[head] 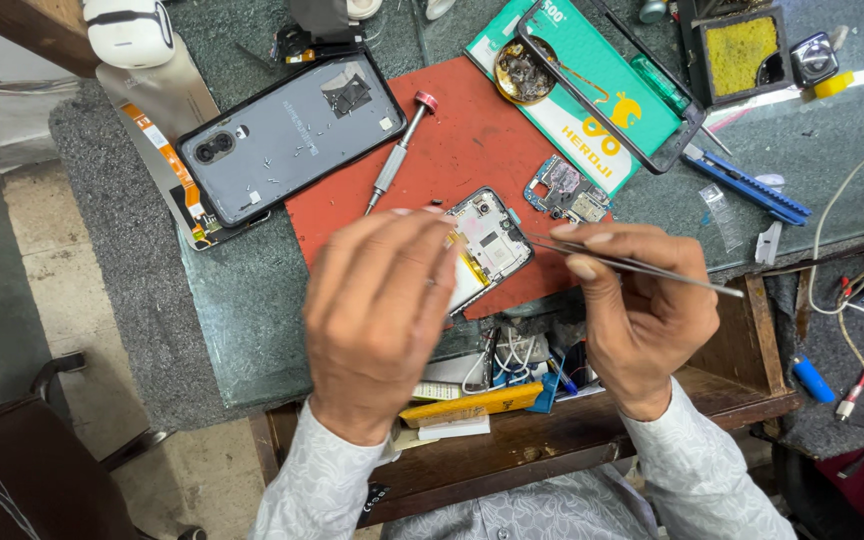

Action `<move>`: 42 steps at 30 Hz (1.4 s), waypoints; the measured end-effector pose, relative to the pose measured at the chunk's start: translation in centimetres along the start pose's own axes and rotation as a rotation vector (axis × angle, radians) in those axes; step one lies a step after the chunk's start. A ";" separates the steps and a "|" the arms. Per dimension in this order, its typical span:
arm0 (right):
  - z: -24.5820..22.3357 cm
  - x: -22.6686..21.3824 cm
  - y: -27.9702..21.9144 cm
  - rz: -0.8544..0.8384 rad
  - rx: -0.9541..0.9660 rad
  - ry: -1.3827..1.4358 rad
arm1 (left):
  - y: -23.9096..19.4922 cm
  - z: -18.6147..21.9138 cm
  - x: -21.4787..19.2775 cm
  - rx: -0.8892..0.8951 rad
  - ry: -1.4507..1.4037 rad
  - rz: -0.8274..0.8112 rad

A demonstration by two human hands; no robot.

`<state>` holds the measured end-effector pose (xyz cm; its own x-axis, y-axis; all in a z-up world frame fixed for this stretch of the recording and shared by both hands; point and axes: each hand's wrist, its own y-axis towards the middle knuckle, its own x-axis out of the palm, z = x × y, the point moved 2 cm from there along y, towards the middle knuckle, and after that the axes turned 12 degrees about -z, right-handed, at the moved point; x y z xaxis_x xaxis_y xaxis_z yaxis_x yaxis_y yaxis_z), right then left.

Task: The person uses tweezers and a screwdriver to manipulate internal components of a disassembled smartphone, including the motherboard and battery connector. They carefully align and secure parts within the phone chassis on a cluttered workbench.

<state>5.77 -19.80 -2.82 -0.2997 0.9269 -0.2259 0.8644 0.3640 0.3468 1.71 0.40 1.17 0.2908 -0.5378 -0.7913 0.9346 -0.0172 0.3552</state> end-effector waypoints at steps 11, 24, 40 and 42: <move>-0.2 0.3 0.7 0.045 0.027 0.071 | 1.5 -0.6 -0.3 -0.083 -0.041 -0.049; 0.6 -0.6 0.1 0.114 0.028 0.124 | 1.7 -0.8 0.2 -0.092 -0.096 0.005; -3.6 0.0 -3.0 -0.239 0.526 0.772 | -3.4 3.5 -1.9 0.580 -0.017 0.218; -3.6 -0.1 -3.4 -0.253 0.567 0.770 | -3.8 3.8 -1.0 0.589 -0.033 0.331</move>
<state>1.45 -20.80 -0.67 -0.5094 0.7071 0.4905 0.7437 0.6485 -0.1625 -2.89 -2.24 2.52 0.5275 -0.6192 -0.5816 0.5269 -0.2985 0.7958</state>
